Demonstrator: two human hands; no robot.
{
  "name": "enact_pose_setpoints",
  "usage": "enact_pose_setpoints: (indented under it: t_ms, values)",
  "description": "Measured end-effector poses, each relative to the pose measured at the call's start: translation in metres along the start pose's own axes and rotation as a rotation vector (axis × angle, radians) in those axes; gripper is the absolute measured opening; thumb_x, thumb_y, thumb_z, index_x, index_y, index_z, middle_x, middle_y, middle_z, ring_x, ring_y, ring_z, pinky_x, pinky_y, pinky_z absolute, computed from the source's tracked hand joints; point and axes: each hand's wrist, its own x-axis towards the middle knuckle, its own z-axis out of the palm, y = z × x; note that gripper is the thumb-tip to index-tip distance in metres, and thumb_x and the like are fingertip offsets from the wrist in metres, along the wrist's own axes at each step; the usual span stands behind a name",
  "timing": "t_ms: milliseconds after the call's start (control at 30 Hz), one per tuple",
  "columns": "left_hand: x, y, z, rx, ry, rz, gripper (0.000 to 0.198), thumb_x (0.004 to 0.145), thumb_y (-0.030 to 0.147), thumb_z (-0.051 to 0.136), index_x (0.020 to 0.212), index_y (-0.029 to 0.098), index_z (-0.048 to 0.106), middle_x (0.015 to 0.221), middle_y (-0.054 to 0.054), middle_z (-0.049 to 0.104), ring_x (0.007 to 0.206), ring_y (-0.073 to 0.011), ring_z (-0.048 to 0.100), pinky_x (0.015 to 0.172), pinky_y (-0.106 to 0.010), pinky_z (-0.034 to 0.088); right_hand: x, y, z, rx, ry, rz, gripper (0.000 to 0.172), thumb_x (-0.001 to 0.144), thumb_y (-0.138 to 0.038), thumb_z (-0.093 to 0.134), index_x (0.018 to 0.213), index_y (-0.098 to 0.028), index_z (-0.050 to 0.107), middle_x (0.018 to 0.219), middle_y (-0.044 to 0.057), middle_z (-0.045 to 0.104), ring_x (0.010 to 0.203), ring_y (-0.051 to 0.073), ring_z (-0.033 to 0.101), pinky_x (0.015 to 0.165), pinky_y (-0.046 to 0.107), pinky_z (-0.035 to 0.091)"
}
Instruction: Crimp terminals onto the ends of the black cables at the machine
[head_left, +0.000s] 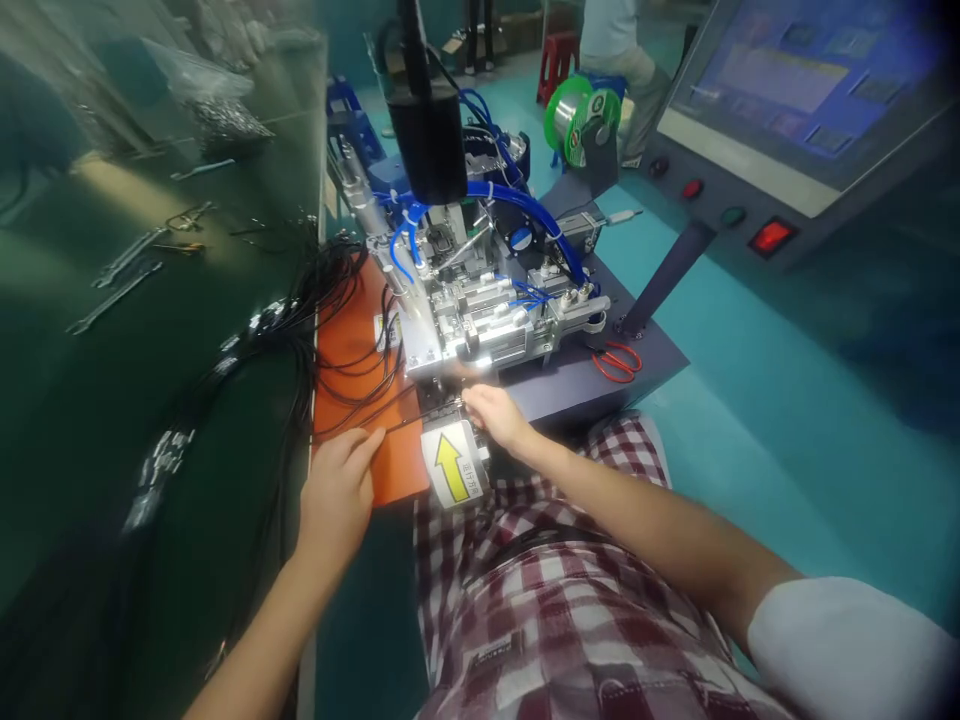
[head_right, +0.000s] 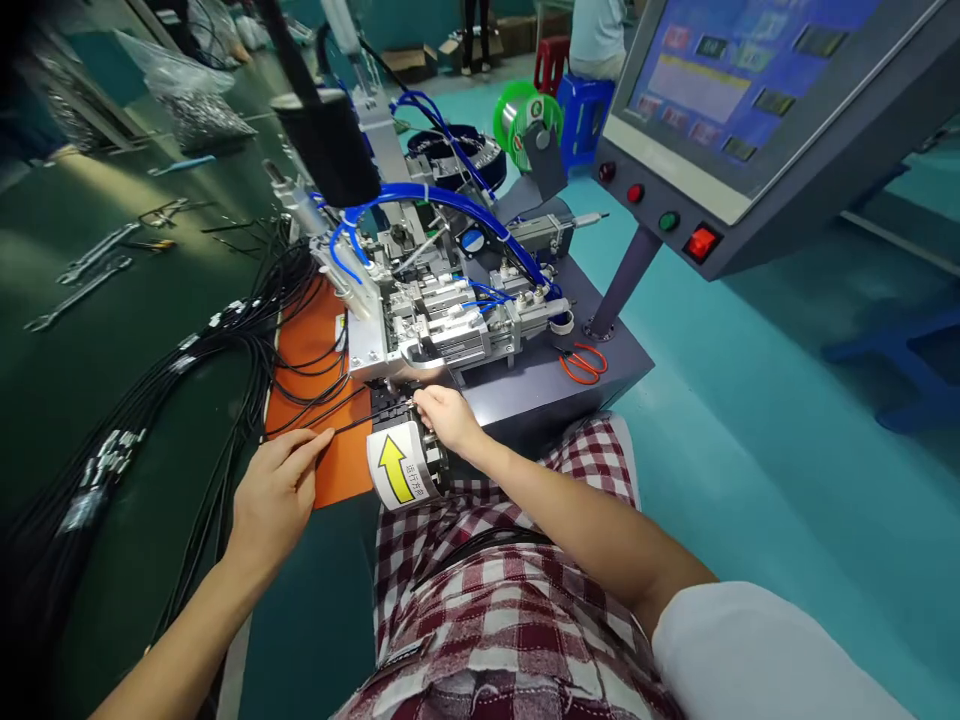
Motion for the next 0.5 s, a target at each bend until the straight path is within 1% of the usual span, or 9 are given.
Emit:
enact_pose_setpoints:
  t_ms: [67,167,233,267,333,367,433,467,500]
  values:
    - [0.000,0.005,0.001,0.003,0.009,-0.046,0.041,0.093,0.009,0.039,0.116,0.020,0.071,0.107,-0.011,0.070,0.099,-0.0249,0.064,0.086,-0.039,0.053,-0.003,0.001,-0.010,-0.030,0.010,0.040,0.042,0.087,-0.049,0.056,0.056,-0.022,0.046,0.048,-0.006,0.042,0.046,0.010,0.037,0.050,0.026,0.029]
    - [0.001,0.013,0.002,-0.005,-0.020,-0.130,0.036,0.097,0.012,0.040,0.114,0.019,0.070,0.112,-0.012,0.069,0.106,-0.0240,0.064,0.091,-0.041,0.054,-0.020,0.007,-0.032,-0.091,0.059,0.072,0.043,0.082,-0.057,0.057,0.060,-0.022,0.046,0.050,-0.006,0.041,0.047,0.009,0.034,0.048,0.025,0.025]
    - [0.001,0.016,0.002,-0.017,-0.059,-0.180,0.025,0.099,0.021,0.050,0.116,0.018,0.068,0.118,-0.010,0.068,0.110,-0.0229,0.064,0.095,-0.043,0.054,-0.037,0.011,-0.050,-0.138,0.063,0.090,0.048,0.075,-0.062,0.064,0.058,-0.023,0.040,0.050,-0.006,0.039,0.048,0.009,0.033,0.048,0.025,0.023]
    - [0.000,0.017,0.002,-0.022,-0.076,-0.202,0.025,0.097,0.030,0.059,0.118,0.017,0.065,0.121,-0.009,0.066,0.110,-0.0230,0.064,0.095,-0.046,0.054,-0.046,0.013,-0.058,-0.158,0.056,0.102,0.051,0.072,-0.065,0.065,0.057,-0.024,0.038,0.049,-0.007,0.038,0.048,0.008,0.031,0.048,0.025,0.021]
    - [-0.002,0.018,0.002,-0.033,-0.106,-0.233,0.031,0.095,0.036,0.063,0.122,0.019,0.064,0.126,-0.010,0.064,0.110,-0.0230,0.064,0.094,-0.046,0.056,-0.061,0.017,-0.073,-0.191,0.027,0.127,0.054,0.068,-0.068,0.067,0.056,-0.023,0.038,0.049,-0.006,0.038,0.047,0.008,0.027,0.047,0.025,0.019]
    - [-0.003,0.019,0.001,-0.037,-0.114,-0.244,0.031,0.100,0.037,0.055,0.122,0.018,0.064,0.130,-0.010,0.063,0.111,-0.0223,0.064,0.095,-0.045,0.055,-0.067,0.019,-0.079,-0.204,0.013,0.139,0.055,0.067,-0.069,0.068,0.056,-0.023,0.038,0.050,-0.006,0.038,0.047,0.007,0.026,0.047,0.025,0.019]
    - [-0.005,0.022,0.000,-0.042,-0.118,-0.248,0.047,0.108,0.034,0.027,0.124,0.011,0.064,0.133,-0.007,0.059,0.115,-0.0231,0.062,0.097,-0.042,0.051,-0.077,0.022,-0.086,-0.220,-0.014,0.165,0.057,0.065,-0.070,0.070,0.056,-0.023,0.040,0.050,-0.006,0.040,0.046,0.007,0.026,0.047,0.026,0.019]
    - [-0.005,0.023,0.000,-0.043,-0.114,-0.245,0.055,0.108,0.033,0.018,0.124,0.008,0.064,0.132,-0.005,0.058,0.116,-0.0243,0.062,0.098,-0.042,0.050,-0.080,0.023,-0.088,-0.225,-0.021,0.176,0.057,0.064,-0.071,0.070,0.056,-0.023,0.041,0.050,-0.005,0.041,0.046,0.007,0.026,0.047,0.026,0.019]
    - [-0.005,0.024,-0.001,-0.043,-0.107,-0.239,0.056,0.108,0.034,0.018,0.124,0.007,0.063,0.131,-0.005,0.059,0.116,-0.0252,0.062,0.098,-0.042,0.050,-0.082,0.024,-0.089,-0.228,-0.024,0.184,0.058,0.063,-0.072,0.070,0.057,-0.023,0.042,0.050,-0.005,0.042,0.046,0.007,0.026,0.047,0.026,0.019]
